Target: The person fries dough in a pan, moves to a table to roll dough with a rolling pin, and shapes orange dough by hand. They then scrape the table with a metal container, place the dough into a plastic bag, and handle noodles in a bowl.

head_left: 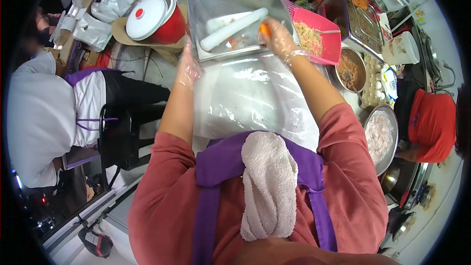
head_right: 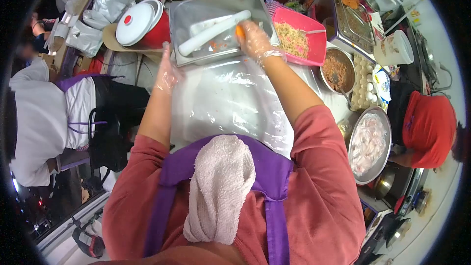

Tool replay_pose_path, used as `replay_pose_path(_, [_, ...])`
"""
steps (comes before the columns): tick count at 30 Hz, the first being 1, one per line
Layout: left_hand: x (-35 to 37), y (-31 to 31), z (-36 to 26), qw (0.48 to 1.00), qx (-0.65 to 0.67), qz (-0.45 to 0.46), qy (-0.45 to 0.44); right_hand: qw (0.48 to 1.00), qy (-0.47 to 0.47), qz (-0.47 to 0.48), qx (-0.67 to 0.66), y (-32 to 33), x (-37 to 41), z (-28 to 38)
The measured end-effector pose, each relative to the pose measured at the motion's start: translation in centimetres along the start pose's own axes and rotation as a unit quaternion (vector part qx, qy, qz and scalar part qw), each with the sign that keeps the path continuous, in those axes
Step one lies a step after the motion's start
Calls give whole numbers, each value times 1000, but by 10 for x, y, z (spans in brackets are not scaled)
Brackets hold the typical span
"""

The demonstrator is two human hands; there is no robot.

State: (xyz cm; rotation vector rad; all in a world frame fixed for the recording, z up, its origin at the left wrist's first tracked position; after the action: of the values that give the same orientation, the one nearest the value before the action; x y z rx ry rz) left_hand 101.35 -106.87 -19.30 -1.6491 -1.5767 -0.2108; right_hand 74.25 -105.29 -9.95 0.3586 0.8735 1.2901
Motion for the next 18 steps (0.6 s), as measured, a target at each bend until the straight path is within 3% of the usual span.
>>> replay_pose_path(1, [-3,3,7,989,-19,-49,140,992,39,68,95,-9,0,2])
replay_pose_path(2, [-5,3,3,989,-25,-47,136,970,73,135,190,-19,2,1])
replay_pose_path(4, [-4,-9,-6,992,78,68,76,972,48,139,185,-22,8,-3])
replay_pose_path(6, [-2,-16,-26,992,19,98,-82,993,105,8,50,-8,28,4])
replay_pose_path(10, [-43,40,-39,976,5,216,-39,998,55,-25,33,34,94,-1])
replay_pose_path(11, [-7,21,-42,990,44,107,-83,997,58,-21,35,40,118,-8])
replay_pose_path(13, [-2,21,-49,987,52,68,-133,998,7,-3,66,46,177,-26])
replay_pose_path(14, [13,1,-55,980,29,94,-171,996,-21,25,80,44,207,-34])
replay_pose_path(16, [-3,14,-62,969,-23,13,-246,993,-48,22,105,46,262,-50])
replay_pose_path(18, [-3,-2,-65,977,-13,34,-212,992,-47,23,114,55,279,-58])
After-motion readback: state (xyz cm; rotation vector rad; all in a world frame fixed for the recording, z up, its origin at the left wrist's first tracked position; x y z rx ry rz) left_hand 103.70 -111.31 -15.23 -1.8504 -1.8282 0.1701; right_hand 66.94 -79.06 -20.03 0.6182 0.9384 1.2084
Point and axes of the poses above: each hand's wrist, its own x-axis away from the middle knuckle, its own y-axis out of the back of the hand, z = x × y, the point moved 5 cm from there along -x, towards the middle knuckle, and after that the axes turned 5 degrees about y, right-handed, at the moved point
